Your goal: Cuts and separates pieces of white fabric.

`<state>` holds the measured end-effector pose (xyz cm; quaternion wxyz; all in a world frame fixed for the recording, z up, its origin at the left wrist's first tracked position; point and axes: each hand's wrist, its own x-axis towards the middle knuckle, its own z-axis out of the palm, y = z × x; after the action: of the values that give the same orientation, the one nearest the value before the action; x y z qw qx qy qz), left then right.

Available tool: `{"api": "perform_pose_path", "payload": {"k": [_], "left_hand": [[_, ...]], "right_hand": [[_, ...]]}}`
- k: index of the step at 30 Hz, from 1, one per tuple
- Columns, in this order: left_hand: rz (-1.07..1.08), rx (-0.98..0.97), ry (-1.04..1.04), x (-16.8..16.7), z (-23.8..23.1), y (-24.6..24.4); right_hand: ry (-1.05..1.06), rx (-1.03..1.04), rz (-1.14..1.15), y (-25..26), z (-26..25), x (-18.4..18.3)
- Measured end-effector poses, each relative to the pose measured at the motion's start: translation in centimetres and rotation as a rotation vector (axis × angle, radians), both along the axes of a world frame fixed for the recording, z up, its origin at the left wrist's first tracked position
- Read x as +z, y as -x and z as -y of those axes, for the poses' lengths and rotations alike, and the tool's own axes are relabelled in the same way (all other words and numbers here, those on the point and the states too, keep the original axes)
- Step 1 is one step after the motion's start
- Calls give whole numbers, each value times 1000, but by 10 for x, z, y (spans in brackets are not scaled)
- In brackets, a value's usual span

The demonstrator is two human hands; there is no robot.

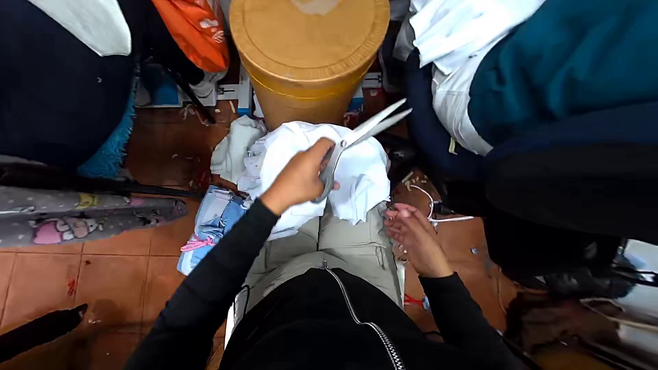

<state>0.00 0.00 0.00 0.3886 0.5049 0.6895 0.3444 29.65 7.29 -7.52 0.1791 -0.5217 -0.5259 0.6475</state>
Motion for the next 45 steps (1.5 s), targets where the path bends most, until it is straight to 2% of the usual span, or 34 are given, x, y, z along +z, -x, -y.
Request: {"api": "perform_pose_path", "payload": {"k": [3, 5, 7, 9, 14, 16, 18, 19, 21, 23, 24, 26, 28, 29, 31, 33, 34, 36, 38, 40, 42, 45], "left_hand": [[147, 79, -50, -25, 34, -35], [207, 135, -90, -35, 45, -49], [247, 177, -49, -43, 39, -53], [254, 193, -39, -41, 27, -52], [234, 108, -130, -30, 6, -48], [197, -7, -169, -26, 1, -55], [112, -120, -183, -20, -2, -71], [49, -166, -230, -17, 0, -81], [-73, -239, -386, -10, 5, -97], [-138, -327, -494, -1, 13, -103], [-138, -370, -512, 1, 17, -105], [-114, -438, -496, 1, 26, -108], [-88, -483, -463, 0, 33, -108], [-76, -494, -448, 0, 36, -109], [-38, -496, -422, 1, 41, -109], [16, -475, -352, 4, 48, -103], [59, -448, -285, 7, 53, -97], [182, -306, -186, 13, 71, -79], [236, -92, -273, 9, 101, -57], [167, 75, -312, 7, 138, -32], [-12, 166, -193, 13, 177, -15], [-286, 135, 59, 25, 221, -9]], "right_hand": [[-330, 159, 150, 16, -18, -2], [-330, 251, 169, 38, -40, -5], [-276, 350, 208, 58, -58, -9], [-320, 437, 214, 65, -70, -8], [-591, 513, -74, 30, -63, 27], [-644, 427, -146, 22, -46, 44], [-528, 232, -241, 19, -22, 52], [-376, 96, -304, 19, -7, 53], [87, -62, -448, 16, 7, 51], [548, -42, -593, 8, 4, 43], [636, -6, -622, 8, 3, 37], [517, 78, -589, 23, 3, 34], [238, 181, -353, 62, 2, 41], [181, 272, -239, 79, -2, 42], [224, 399, -78, 110, -7, 43], [274, 477, -31, 130, -9, 34], [289, 490, -24, 135, -8, 28], [351, 371, 2, 138, 2, 25], [462, 203, -132, 132, 13, 34], [562, 173, -327, 124, 18, 51], [620, 192, -490, 117, 25, 69], [615, 190, -583, 113, 41, 82]]}}
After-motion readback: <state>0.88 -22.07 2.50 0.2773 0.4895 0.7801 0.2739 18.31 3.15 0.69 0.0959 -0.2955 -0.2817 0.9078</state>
